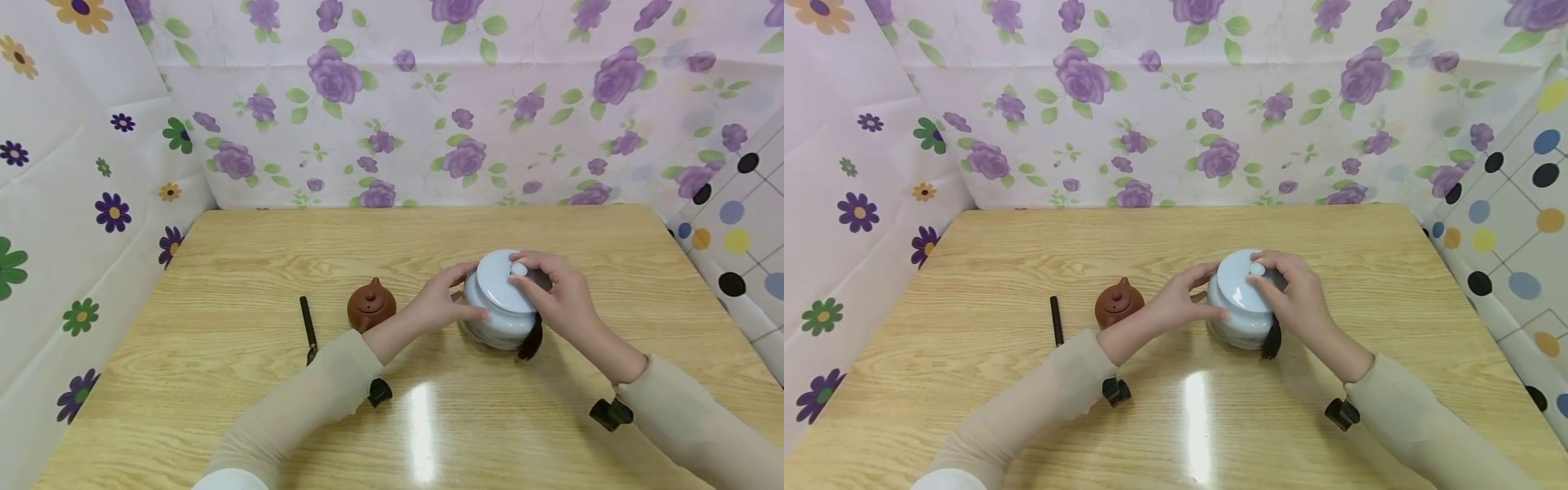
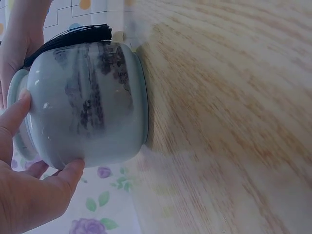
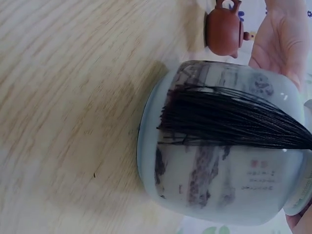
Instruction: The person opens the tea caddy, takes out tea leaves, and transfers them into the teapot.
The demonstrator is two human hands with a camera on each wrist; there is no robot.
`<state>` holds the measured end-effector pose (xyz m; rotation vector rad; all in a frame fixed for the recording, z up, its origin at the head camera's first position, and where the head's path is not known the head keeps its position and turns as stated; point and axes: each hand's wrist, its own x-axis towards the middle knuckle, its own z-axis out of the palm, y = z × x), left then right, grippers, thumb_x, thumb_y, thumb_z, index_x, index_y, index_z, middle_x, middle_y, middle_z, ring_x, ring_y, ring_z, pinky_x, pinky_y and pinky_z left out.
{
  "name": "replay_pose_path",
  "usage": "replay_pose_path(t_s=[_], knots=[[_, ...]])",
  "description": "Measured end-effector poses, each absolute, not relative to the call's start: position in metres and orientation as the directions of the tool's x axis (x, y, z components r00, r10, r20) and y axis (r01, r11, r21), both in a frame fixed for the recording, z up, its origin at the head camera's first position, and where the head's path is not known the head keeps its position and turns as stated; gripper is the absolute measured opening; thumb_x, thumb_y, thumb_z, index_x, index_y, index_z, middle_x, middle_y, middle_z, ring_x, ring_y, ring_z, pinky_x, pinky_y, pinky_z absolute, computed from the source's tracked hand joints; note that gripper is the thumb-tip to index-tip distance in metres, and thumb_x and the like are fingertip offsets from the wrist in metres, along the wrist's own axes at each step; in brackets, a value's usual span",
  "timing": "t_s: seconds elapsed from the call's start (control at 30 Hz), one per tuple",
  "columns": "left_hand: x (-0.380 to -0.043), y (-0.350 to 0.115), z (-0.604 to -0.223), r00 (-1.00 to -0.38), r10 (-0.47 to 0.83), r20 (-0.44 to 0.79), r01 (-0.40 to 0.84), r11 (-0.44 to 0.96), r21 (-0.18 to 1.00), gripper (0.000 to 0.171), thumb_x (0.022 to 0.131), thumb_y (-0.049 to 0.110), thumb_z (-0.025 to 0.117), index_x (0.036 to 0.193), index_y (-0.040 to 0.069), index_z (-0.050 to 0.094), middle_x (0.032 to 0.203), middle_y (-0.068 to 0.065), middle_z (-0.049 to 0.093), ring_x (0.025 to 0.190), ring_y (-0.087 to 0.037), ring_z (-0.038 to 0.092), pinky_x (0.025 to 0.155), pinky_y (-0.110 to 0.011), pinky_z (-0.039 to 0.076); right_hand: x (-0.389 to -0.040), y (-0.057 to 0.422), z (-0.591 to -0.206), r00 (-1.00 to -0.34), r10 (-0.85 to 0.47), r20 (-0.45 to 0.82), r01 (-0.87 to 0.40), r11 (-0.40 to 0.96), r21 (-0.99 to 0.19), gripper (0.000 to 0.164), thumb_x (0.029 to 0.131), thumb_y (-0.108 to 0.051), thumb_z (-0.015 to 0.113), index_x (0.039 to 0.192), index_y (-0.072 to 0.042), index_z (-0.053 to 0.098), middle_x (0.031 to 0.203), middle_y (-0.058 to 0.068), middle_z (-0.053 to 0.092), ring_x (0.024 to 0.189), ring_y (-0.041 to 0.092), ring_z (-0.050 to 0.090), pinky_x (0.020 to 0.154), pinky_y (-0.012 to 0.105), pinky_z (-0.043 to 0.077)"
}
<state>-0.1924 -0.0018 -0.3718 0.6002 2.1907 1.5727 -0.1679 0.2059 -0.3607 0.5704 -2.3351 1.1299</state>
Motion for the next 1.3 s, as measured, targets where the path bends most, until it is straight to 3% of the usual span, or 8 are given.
replay_pose_path(t_s=[0.13,0.37,0.63,0.83,1.1,1.3], knots=[[-0.192,-0.002,-0.372,-0.837,0.545,-0.045,0.129,0.277,0.952,0.082,0.078,0.013,0.079,0.147,0.014,0.035,0.15,-0.001,0.037,0.139,-0.019,0.035,0.109,-0.027,0.04,-0.169,0.206,-0.36,-0.795,-0.167,0.583,-0.556,0.583,-0.592,0.016,0.077,0.007,0.074,0.09,0.002,0.067,0.105,0.014,0.07,0.105,-0.004,0.054,0.088,0.0,0.04],[-0.193,-0.001,-0.372,-0.842,0.538,-0.037,0.132,0.272,0.953,0.083,0.077,0.011,0.08,0.147,0.013,0.035,0.15,-0.002,0.037,0.138,-0.019,0.035,0.108,-0.026,0.04,-0.169,0.207,-0.357,-0.811,-0.179,0.557,-0.535,0.612,-0.583,0.016,0.077,0.005,0.075,0.089,0.001,0.067,0.103,0.014,0.07,0.103,0.022,0.059,0.087,-0.001,0.038],[-0.194,0.0,-0.372,-0.846,0.532,-0.019,0.142,0.26,0.955,0.083,0.078,0.009,0.079,0.147,0.011,0.035,0.15,-0.004,0.038,0.138,-0.02,0.036,0.108,-0.027,0.04,-0.169,0.205,-0.358,-0.838,-0.132,0.53,-0.487,0.619,-0.616,0.016,0.078,0.002,0.075,0.091,0.002,0.067,0.104,0.014,0.07,0.104,0.025,0.06,0.088,-0.002,0.038],[-0.193,0.0,-0.372,-0.843,0.536,-0.043,0.133,0.284,0.95,0.083,0.078,0.011,0.079,0.148,0.011,0.034,0.151,-0.004,0.036,0.139,-0.02,0.035,0.108,-0.028,0.041,-0.168,0.204,-0.364,-0.807,-0.149,0.571,-0.53,0.608,-0.591,0.018,0.075,0.006,0.076,0.09,0.004,0.066,0.103,0.017,0.07,0.105,0.034,0.061,0.091,-0.001,0.037],[-0.193,0.0,-0.376,-0.853,0.519,-0.058,0.106,0.28,0.954,0.083,0.077,0.009,0.079,0.147,0.011,0.035,0.151,-0.005,0.036,0.138,-0.02,0.035,0.108,-0.027,0.041,-0.17,0.202,-0.375,-0.796,-0.142,0.589,-0.542,0.602,-0.587,0.019,0.074,0.007,0.076,0.089,0.005,0.065,0.102,0.017,0.07,0.102,0.033,0.063,0.09,-0.001,0.038],[-0.192,0.0,-0.374,-0.854,0.517,-0.055,0.111,0.284,0.952,0.084,0.076,0.01,0.08,0.147,0.012,0.036,0.15,-0.005,0.037,0.137,-0.019,0.037,0.106,-0.024,0.041,-0.168,0.203,-0.375,-0.8,-0.113,0.59,-0.534,0.582,-0.613,0.021,0.073,0.008,0.076,0.091,0.003,0.066,0.102,0.014,0.071,0.106,0.016,0.061,0.09,0.0,0.04]])
